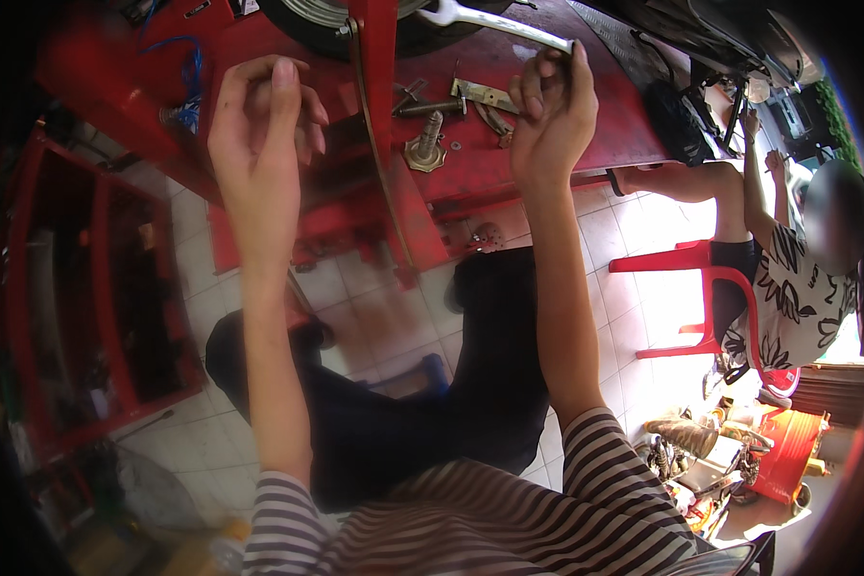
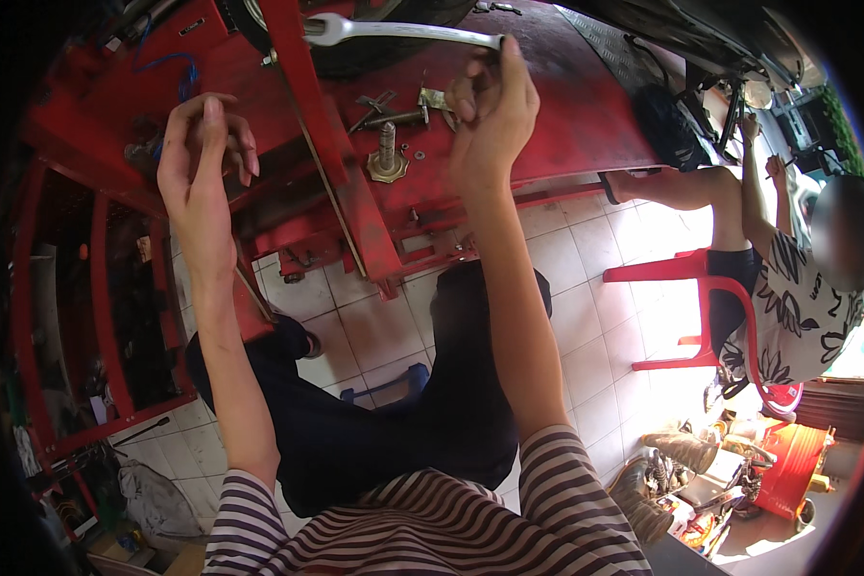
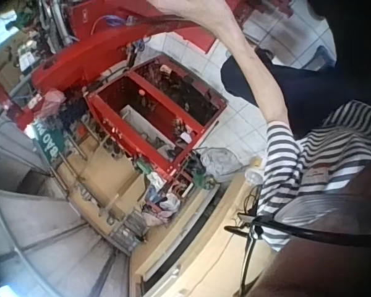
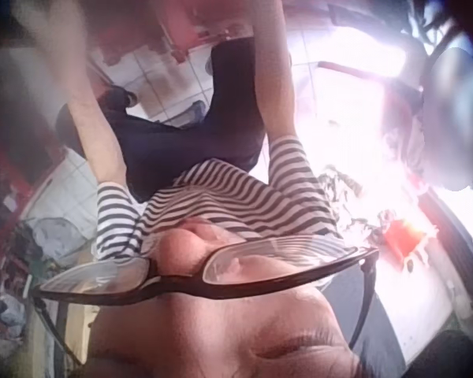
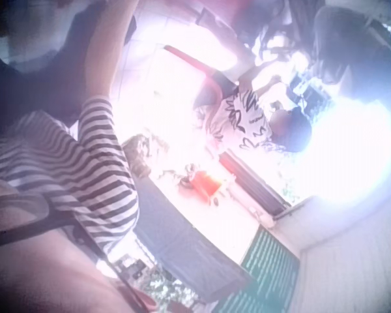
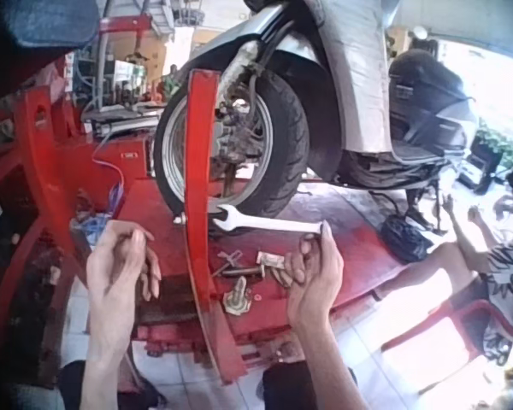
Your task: The person unfastens and removes a metal bracket from a red motorcycle repair stand by hand and using a wrench.
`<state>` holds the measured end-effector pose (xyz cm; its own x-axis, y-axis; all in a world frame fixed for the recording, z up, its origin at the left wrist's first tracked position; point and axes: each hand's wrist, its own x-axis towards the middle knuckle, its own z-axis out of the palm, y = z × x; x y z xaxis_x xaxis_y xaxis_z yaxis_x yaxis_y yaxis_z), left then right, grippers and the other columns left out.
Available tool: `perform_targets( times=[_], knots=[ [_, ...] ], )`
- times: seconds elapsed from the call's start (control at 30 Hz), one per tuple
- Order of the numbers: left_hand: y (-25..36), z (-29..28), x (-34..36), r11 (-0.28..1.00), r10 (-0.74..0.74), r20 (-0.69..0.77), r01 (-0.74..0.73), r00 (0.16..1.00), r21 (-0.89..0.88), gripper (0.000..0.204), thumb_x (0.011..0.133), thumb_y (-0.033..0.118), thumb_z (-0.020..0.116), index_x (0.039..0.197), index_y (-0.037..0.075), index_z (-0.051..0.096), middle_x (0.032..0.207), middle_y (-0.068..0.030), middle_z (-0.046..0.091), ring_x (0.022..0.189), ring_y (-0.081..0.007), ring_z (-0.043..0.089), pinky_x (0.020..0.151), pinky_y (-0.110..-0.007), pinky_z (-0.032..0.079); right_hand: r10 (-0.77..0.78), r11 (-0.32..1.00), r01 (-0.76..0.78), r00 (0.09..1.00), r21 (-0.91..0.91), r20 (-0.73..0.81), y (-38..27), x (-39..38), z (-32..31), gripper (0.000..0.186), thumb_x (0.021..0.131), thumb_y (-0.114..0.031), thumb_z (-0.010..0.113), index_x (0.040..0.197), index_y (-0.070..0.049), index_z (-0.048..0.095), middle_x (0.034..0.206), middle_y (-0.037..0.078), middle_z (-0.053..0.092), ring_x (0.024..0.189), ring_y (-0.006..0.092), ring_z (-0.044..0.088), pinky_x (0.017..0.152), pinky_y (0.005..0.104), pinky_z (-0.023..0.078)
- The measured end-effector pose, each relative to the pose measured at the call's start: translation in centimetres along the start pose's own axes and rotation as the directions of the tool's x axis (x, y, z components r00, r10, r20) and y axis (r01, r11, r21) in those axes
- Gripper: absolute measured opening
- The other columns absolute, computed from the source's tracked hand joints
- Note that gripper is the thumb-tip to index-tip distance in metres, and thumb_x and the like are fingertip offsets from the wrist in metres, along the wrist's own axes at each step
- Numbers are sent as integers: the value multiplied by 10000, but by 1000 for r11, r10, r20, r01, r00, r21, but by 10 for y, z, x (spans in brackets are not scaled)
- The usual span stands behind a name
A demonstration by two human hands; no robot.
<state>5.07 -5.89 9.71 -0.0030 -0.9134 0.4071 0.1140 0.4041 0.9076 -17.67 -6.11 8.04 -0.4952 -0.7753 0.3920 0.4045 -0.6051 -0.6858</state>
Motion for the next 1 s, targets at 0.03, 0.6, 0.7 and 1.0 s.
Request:
perform_targets(
  times=[0.03,0.6,0.7,1.0],
  knots=[
    [-6,1,1,1000,16,0,-16,1000,21,220,1039,230,521,1087,22,576,761,-23,585,619,-70,529,550,-220,387,-41,996,38,998,-84,-42,-5,5,-13,285,1023,-283,511,858,-51,535,752,23,510,500,79,342,495,252,280],
    [-31,-13,-18,939,136,2,-130,991,317,402,1010,224,580,1395,110,555,1248,-35,647,858,-35,592,594,-191,443,355,-160,-109,921,-981,-160,24,26,-147,487,963,-434,545,1169,-8,662,1014,190,707,954,361,635,843,463,492],
    [-24,-18,-31,915,169,3,-158,986,370,369,983,200,593,1335,89,593,1206,-127,640,1015,-211,655,736,-269,543,336,-276,-40,932,-960,-136,22,5,-128,487,948,-473,565,1171,-43,615,1039,200,695,1024,426,651,855,520,506],
    [-11,-24,-11,568,409,181,-405,894,717,164,950,157,619,1037,23,652,1014,-81,655,914,-264,614,743,-367,493,-24,136,230,973,-964,229,51,-20,-36,355,955,-265,630,1184,-23,507,1024,180,600,852,340,614,704,449,490]
  ],
)
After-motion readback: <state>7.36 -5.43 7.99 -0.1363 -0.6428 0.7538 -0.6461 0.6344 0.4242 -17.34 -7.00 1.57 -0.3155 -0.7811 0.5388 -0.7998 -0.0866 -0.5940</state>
